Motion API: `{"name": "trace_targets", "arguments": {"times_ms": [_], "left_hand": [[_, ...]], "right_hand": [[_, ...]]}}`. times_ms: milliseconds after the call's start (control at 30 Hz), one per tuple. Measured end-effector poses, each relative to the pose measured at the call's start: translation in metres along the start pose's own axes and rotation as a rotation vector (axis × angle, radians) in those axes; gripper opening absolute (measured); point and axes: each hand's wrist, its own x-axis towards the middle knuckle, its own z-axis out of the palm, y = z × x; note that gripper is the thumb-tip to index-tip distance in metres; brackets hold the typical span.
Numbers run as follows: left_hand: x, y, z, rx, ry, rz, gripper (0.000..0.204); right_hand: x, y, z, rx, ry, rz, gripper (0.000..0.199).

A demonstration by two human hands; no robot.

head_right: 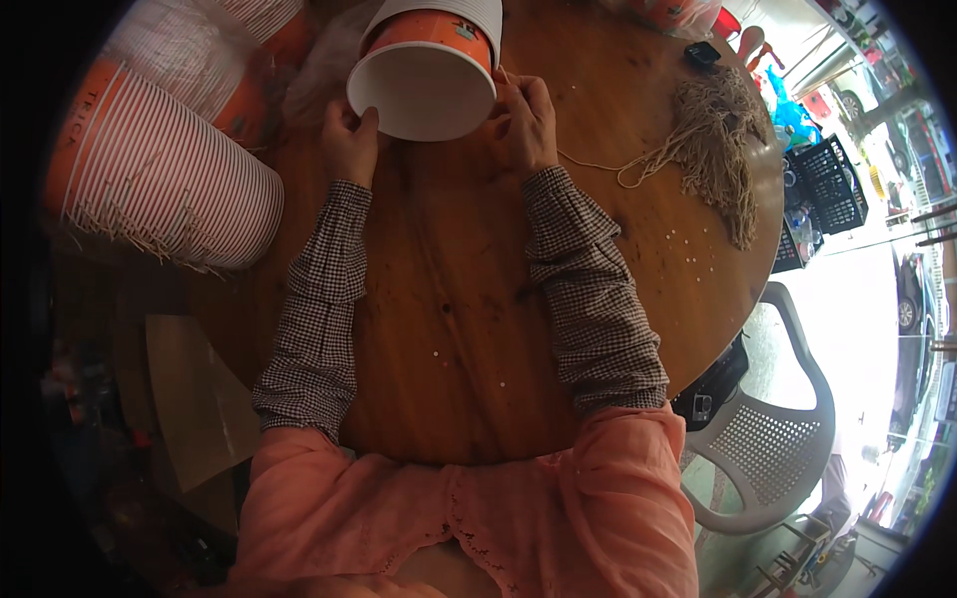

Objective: Assembling paper buckets by threading and tying string handles.

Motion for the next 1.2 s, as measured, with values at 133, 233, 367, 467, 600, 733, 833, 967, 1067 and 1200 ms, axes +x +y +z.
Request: {"name": "trace_targets", "arguments": {"times_ms": [133, 233, 367, 467, 600, 733, 833, 967, 1067, 1200], "left_hand": [[-0.021, 0.004, -0.018, -0.125, -0.019, -0.011, 0.029], [-0.040, 0.006, -0.036, -0.262, 0.014, 0.007, 0.032], [-0.070, 0.024, -0.055, 0.092, 0.293, 0.495, 0.046], [-0.110, 0.050, -0.065, -0.121, -0.147, 0.378, 0.053], [-0.138, 0.060, -0.062, 0.095, -0.360, 0.449, 0.052], [-0.134, 0.048, -0.041, 0.154, -0.508, 0.361, 0.049], [-0.134, 0.049, -0.038, 0.201, -0.498, 0.416, 0.044], [-0.128, 0.040, -0.037, 0.263, -0.373, 0.555, 0.031], [-0.123, 0.049, -0.038, 0.352, -0.426, 0.562, 0.024], [-0.132, 0.061, -0.040, 0.203, -0.346, 0.398, 0.021]], "right_hand": [[-0.028, -0.009, -0.004, 0.095, -0.004, 0.102, 0.017], [-0.063, -0.022, 0.008, 0.216, -0.048, 0.131, 0.016], [-0.100, -0.034, 0.013, 0.156, -0.104, 0.065, 0.013], [-0.116, -0.040, 0.006, 0.126, -0.090, 0.049, 0.012], [-0.130, -0.037, 0.017, 0.129, -0.138, 0.058, 0.013], [-0.133, -0.033, 0.023, 0.073, -0.141, 0.007, 0.013], [-0.131, -0.032, 0.020, 0.120, -0.108, -0.012, 0.013], [-0.132, -0.032, 0.022, 0.111, -0.152, 0.011, 0.013], [-0.132, -0.031, 0.019, 0.057, -0.170, 0.008, 0.015], [-0.133, -0.029, 0.017, -0.028, -0.141, 0.071, 0.016]]}}
